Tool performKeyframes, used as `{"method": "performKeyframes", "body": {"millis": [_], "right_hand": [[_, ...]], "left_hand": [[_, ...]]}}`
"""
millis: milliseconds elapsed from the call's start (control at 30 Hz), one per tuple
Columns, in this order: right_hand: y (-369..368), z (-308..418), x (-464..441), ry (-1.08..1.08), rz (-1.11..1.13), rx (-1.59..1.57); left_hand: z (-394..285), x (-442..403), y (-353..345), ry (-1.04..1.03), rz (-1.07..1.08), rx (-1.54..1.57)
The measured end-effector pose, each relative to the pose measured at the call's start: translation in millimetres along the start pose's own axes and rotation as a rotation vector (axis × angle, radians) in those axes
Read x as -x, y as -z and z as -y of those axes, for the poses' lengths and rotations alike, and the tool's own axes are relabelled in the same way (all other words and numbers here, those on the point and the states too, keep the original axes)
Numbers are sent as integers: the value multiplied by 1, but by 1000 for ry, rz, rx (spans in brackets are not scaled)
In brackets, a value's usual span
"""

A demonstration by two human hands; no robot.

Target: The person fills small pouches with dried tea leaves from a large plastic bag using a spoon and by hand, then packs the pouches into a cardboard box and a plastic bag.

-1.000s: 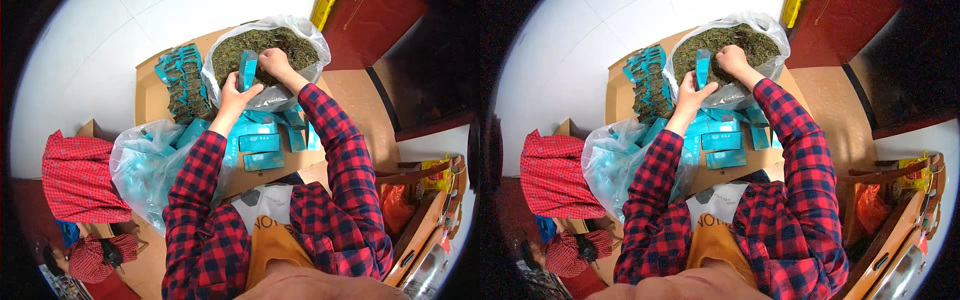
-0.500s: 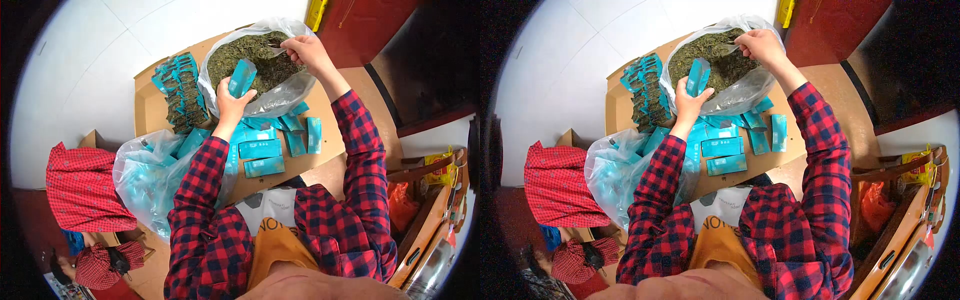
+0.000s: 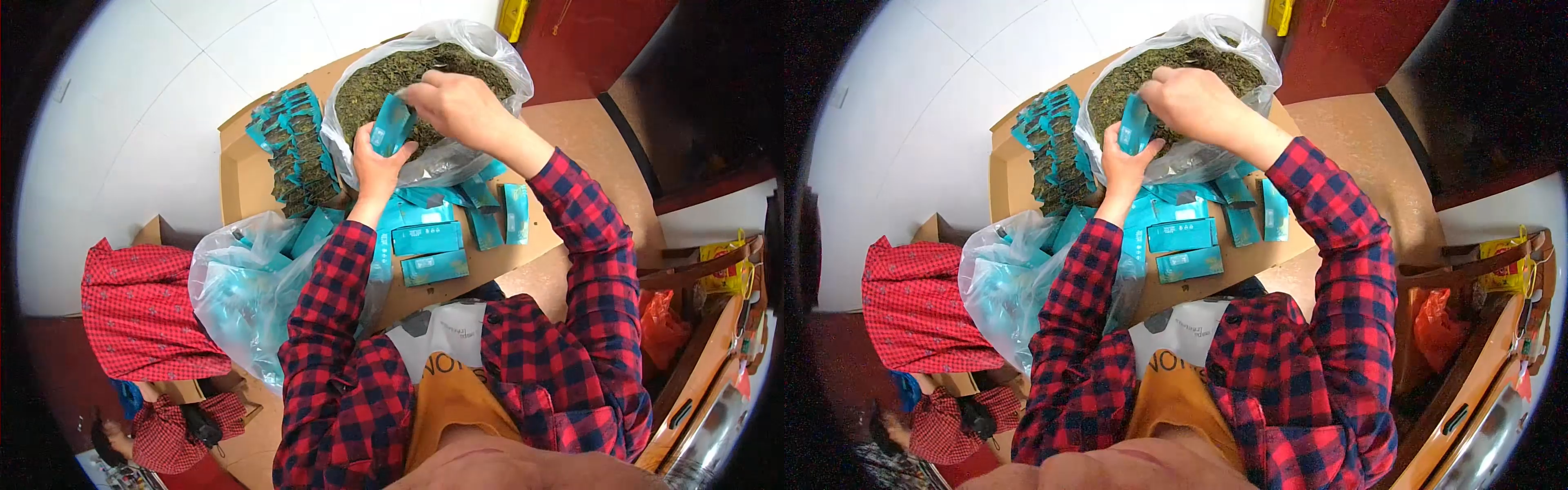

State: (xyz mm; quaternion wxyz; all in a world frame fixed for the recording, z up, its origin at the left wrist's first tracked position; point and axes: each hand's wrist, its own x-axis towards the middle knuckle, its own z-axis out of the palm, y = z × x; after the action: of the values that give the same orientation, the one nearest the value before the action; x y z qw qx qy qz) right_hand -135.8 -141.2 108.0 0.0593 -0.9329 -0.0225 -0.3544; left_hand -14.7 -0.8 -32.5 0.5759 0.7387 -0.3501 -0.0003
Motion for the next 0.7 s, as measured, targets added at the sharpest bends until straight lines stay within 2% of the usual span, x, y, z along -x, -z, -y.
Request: {"method": "performKeyframes", "body": {"millis": [133,233,333,467,700], "right_hand": [[2,-9,-1,-88,-61,-14],[-19,-39,4,-194,-74,19],[-56,-50,15,-393,281,114],[-88,-47,21,-480,408,88],[-111,-56,20,-621,223,-145]], "left_hand": [[-1,4,4,55,38,150],[3,4,4,65,-11,424],[4,6,6,81,9,455],[5,7,6,71,20,466],[5,3,6,90,117,459]]}}
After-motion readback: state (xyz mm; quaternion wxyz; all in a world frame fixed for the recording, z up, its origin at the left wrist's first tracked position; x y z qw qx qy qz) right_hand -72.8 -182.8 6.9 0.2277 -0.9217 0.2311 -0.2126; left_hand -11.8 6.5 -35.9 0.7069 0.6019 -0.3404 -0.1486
